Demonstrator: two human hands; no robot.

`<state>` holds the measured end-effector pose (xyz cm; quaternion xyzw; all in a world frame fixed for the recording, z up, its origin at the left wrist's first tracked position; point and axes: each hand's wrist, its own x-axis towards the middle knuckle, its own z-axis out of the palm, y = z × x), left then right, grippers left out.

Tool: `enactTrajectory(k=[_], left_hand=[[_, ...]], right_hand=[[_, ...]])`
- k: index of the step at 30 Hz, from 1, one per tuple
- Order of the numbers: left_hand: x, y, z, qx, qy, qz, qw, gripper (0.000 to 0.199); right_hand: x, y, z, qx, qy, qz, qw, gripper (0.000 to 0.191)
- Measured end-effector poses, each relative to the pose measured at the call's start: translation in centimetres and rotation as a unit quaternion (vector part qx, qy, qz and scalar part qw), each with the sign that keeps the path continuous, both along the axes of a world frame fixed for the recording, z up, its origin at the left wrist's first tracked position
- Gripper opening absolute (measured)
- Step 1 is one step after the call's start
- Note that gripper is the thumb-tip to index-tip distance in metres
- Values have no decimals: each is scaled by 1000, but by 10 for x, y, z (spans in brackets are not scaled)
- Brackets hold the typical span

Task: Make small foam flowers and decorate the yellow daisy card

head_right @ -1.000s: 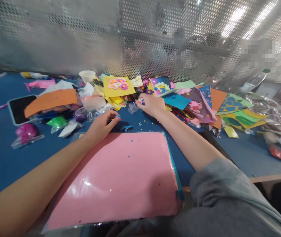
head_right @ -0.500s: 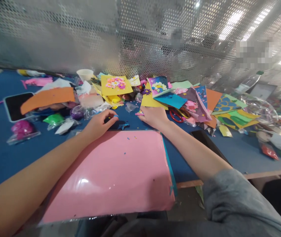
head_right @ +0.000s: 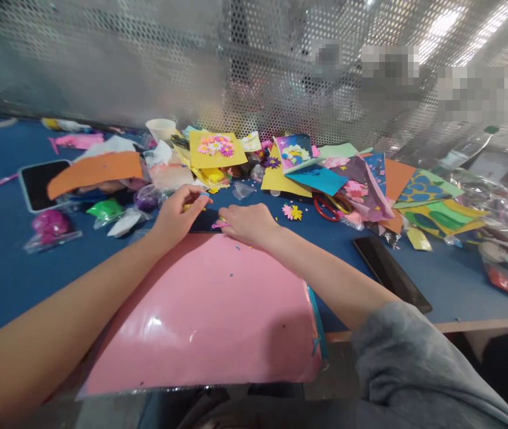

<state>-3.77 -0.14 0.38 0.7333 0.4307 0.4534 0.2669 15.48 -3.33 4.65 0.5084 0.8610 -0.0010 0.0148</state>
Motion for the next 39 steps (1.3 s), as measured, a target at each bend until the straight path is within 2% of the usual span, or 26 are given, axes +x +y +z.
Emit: enactTrajectory(k=[3, 5, 9, 12, 13, 15, 19, 21, 23, 26, 28, 31, 33, 35, 37, 39], left_hand=[[0, -1, 1, -5, -16, 5, 1000, 33], [0, -3, 1, -6, -22, 6, 1000, 33], [0, -2, 0, -8, -33, 13, 999, 34], [-1, 1, 0, -12, -35, 14, 999, 33], [0, 2, -1, -13, -36, 14, 999, 32], [0, 3, -1, -16, -39, 14, 999, 30], [1, 3, -1, -27, -47, 15, 998, 28], [2, 3, -2, -30, -53, 14, 998, 29], [2, 3, -3, -29, -61, 13, 998, 32], [0, 7, -5, -21, -90, 27, 995, 39], [-3, 13, -6, -5, -129, 64, 990, 42], [-10, 25, -9, 29, -199, 148, 968, 45], [-14, 32, -10, 38, -236, 191, 952, 45], [-16, 36, -12, 30, -273, 216, 937, 41], [-17, 37, -14, 23, -299, 227, 927, 39], [-17, 38, -14, 29, -307, 230, 923, 38]], right_hand=[[-10, -5, -13, -13, 12, -7, 1000, 34], [-9, -4, -16, -23, 30, -19, 999, 33], [5, 4, -8, -34, 94, -50, 994, 33], [21, 5, 3, -20, 176, -69, 982, 56], [27, 4, 6, -26, 219, -82, 972, 58], [40, -1, 10, -57, 246, -115, 961, 54], [59, -10, 9, -59, 195, -159, 966, 37], [57, -12, 5, -50, 194, -133, 971, 37], [47, -13, -1, -31, 184, -74, 980, 40], [27, -16, -8, -25, 59, -4, 998, 44], [18, -18, -10, -11, -4, 25, 1000, 45], [14, -13, -6, -18, -2, 29, 999, 43], [12, -1, -3, -37, 57, 1, 998, 42], [5, 14, -1, -13, 101, -24, 995, 48], [-9, 28, -1, 7, 78, -5, 997, 53], [-26, 37, -5, 7, 41, 35, 998, 49]])
